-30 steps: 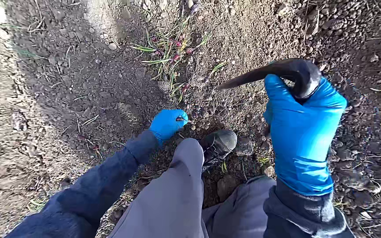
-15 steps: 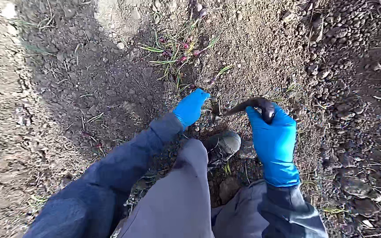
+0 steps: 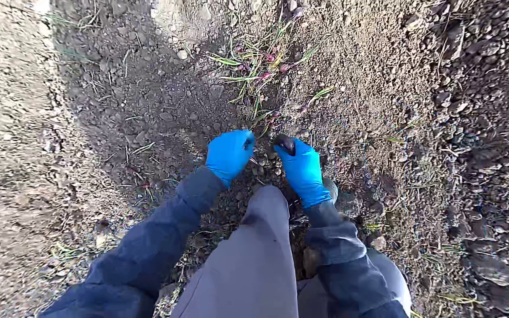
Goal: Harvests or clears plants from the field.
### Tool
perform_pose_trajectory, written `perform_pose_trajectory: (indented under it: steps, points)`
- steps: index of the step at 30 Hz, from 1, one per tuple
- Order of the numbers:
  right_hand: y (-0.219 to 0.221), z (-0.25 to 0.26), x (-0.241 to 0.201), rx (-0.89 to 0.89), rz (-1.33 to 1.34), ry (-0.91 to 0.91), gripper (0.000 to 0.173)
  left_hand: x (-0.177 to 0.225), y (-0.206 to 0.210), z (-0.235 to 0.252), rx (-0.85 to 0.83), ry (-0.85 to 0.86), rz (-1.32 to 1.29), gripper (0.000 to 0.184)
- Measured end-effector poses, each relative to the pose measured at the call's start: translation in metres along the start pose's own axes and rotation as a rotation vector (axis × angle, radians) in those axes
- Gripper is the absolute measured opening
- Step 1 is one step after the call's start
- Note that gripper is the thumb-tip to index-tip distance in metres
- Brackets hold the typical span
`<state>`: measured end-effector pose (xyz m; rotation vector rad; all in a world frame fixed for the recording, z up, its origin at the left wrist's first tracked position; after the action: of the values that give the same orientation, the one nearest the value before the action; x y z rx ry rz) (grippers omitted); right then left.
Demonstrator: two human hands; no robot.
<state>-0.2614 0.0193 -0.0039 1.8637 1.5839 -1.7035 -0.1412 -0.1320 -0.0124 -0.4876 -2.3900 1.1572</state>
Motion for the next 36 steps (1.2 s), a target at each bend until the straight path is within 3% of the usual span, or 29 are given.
perform_pose_trajectory:
  steps: [2,4,6,8,10,11,13,15,17,19,23,26,31,33,36]
  points:
    - [0.006,-0.007,-0.001,-0.085,0.011,-0.022,0.029,0.036,0.013,0.004,0.028,0.132,0.081,0.015]
    - [-0.040,-0.032,-0.030,-0.001,0.017,-0.107,0.024,0.051,0.065,0.006,-0.101,0.237,0.186,0.010]
    - [-0.103,-0.063,-0.069,0.186,0.067,-0.287,0.024,0.047,0.101,0.009,-0.124,0.292,0.213,0.016]
    - [-0.142,-0.085,-0.078,0.343,0.131,-0.374,0.027,0.047,0.067,0.011,0.029,0.237,0.129,0.026]
    - [-0.147,-0.088,-0.045,0.417,-0.007,-0.251,0.023,0.056,0.016,0.023,0.213,0.154,0.032,0.031]
    - [-0.136,-0.082,-0.016,0.406,-0.126,-0.134,0.021,0.062,0.001,0.038,0.222,0.112,0.018,0.041]
    - [-0.099,-0.064,0.052,0.256,-0.300,0.111,0.025,0.071,0.002,0.072,0.147,0.061,0.029,0.051]
    - [-0.076,-0.050,0.084,0.125,-0.413,0.226,0.031,0.064,0.008,0.093,0.040,0.043,-0.068,0.038]
    - [-0.071,-0.051,0.088,0.097,-0.448,0.229,0.033,0.031,-0.002,0.086,0.005,0.062,-0.210,0.031]
    - [-0.072,-0.048,0.084,0.120,-0.460,0.207,0.033,-0.032,-0.019,0.070,0.000,0.005,-0.265,0.032]
    - [-0.072,-0.048,0.084,0.148,-0.488,0.185,0.034,-0.200,-0.017,0.023,-0.145,-0.313,-0.454,0.038]
    - [-0.071,-0.049,0.085,0.170,-0.490,0.171,0.038,-0.284,-0.010,-0.020,-0.199,-0.468,-0.624,0.043]
    - [-0.073,-0.044,0.081,0.195,-0.492,0.097,0.041,-0.328,-0.040,-0.067,-0.075,-0.511,-0.846,0.030]
    - [-0.071,-0.044,0.076,0.174,-0.495,0.099,0.042,-0.328,-0.081,-0.082,0.007,-0.426,-0.775,0.030]
    - [-0.069,-0.053,0.076,0.182,-0.477,0.117,0.044,-0.316,-0.173,-0.118,0.142,-0.279,-0.646,0.035]
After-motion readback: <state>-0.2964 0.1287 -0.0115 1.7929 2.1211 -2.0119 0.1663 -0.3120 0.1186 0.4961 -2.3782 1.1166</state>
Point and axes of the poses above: each hand's wrist, its own z-axis towards the middle knuckle, its own y-axis out of the palm, x = y × z, the point moved 9 cm from there along z, towards the middle knuckle, and after that the axes turned 12 degrees about -y, right-handed, at the moved point
